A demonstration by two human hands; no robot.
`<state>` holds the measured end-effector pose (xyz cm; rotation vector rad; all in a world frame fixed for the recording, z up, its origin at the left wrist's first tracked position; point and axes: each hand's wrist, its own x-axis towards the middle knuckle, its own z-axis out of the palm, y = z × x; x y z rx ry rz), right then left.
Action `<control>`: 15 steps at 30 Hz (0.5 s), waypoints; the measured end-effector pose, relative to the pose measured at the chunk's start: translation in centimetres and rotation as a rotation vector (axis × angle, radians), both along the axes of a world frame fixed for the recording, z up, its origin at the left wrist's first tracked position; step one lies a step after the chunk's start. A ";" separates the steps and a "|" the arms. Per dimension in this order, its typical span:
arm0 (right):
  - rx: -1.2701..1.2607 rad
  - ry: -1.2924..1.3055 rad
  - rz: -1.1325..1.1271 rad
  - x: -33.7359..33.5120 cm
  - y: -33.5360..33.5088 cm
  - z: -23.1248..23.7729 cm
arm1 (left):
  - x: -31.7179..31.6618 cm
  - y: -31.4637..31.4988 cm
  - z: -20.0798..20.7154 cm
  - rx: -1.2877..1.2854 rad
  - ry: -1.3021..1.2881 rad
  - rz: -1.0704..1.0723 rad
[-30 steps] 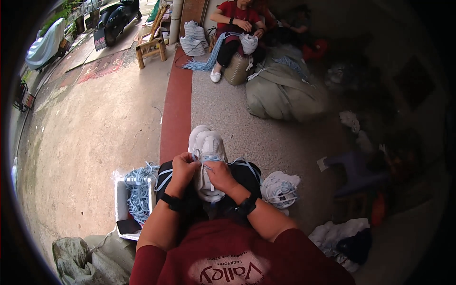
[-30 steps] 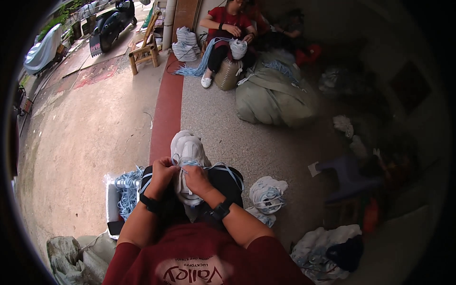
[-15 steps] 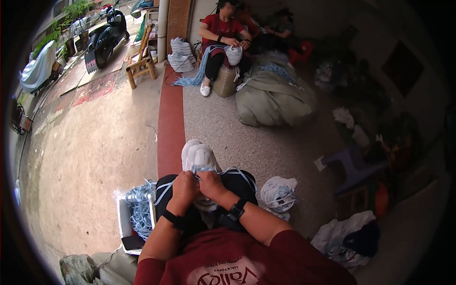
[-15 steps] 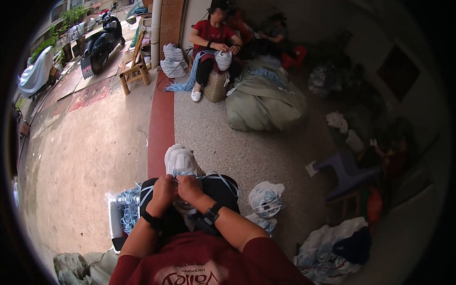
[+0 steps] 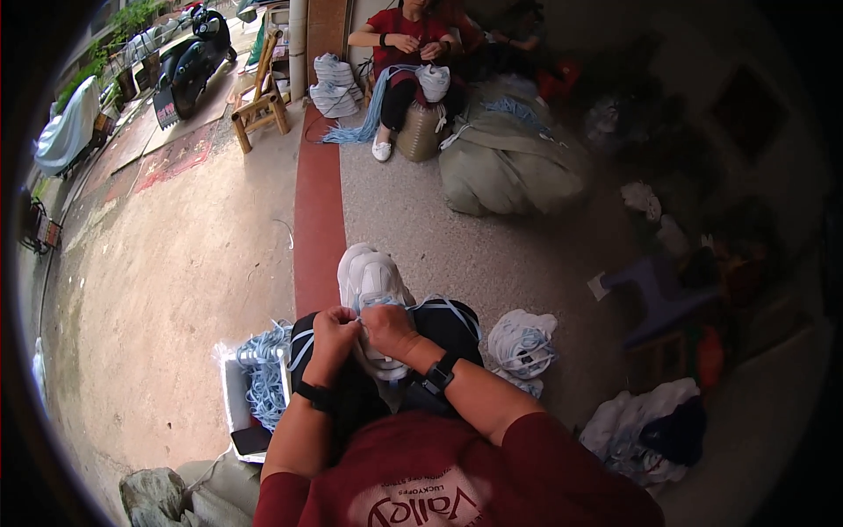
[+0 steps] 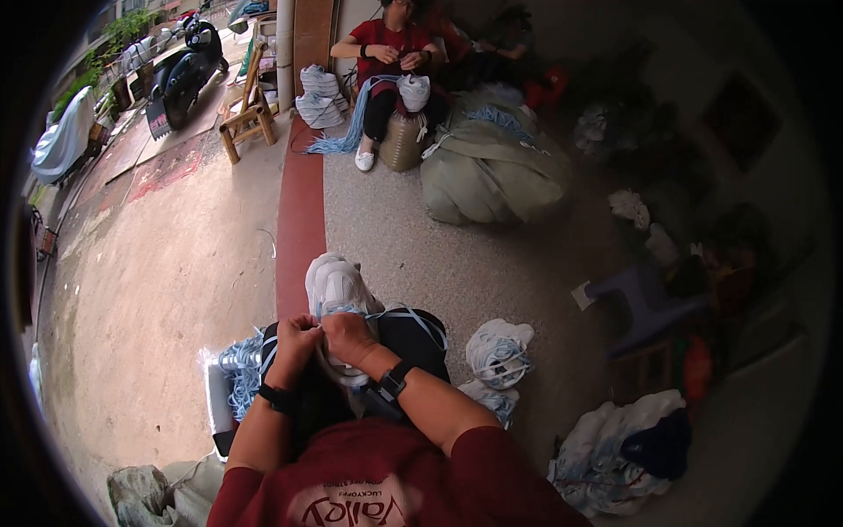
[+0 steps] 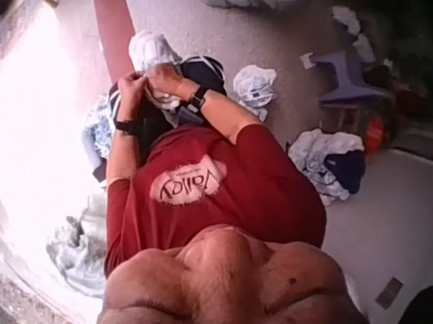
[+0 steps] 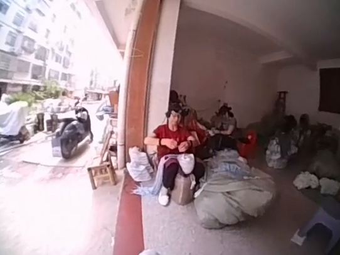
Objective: Lacing and unlacing a pair of white athletic shoes.
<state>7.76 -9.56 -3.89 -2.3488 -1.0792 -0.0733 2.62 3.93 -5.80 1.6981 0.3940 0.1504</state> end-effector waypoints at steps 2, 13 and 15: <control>0.384 0.277 0.079 1.1 -1.5 0.4 | 0.6 0.0 0.0 0.045 -0.024 -0.019; 1.201 1.050 0.088 -0.5 -8.2 6.6 | -0.5 -0.9 1.0 -0.078 -0.059 0.020; 1.179 0.985 0.090 -0.4 -7.7 6.8 | -0.8 -1.2 1.2 -0.148 -0.217 0.072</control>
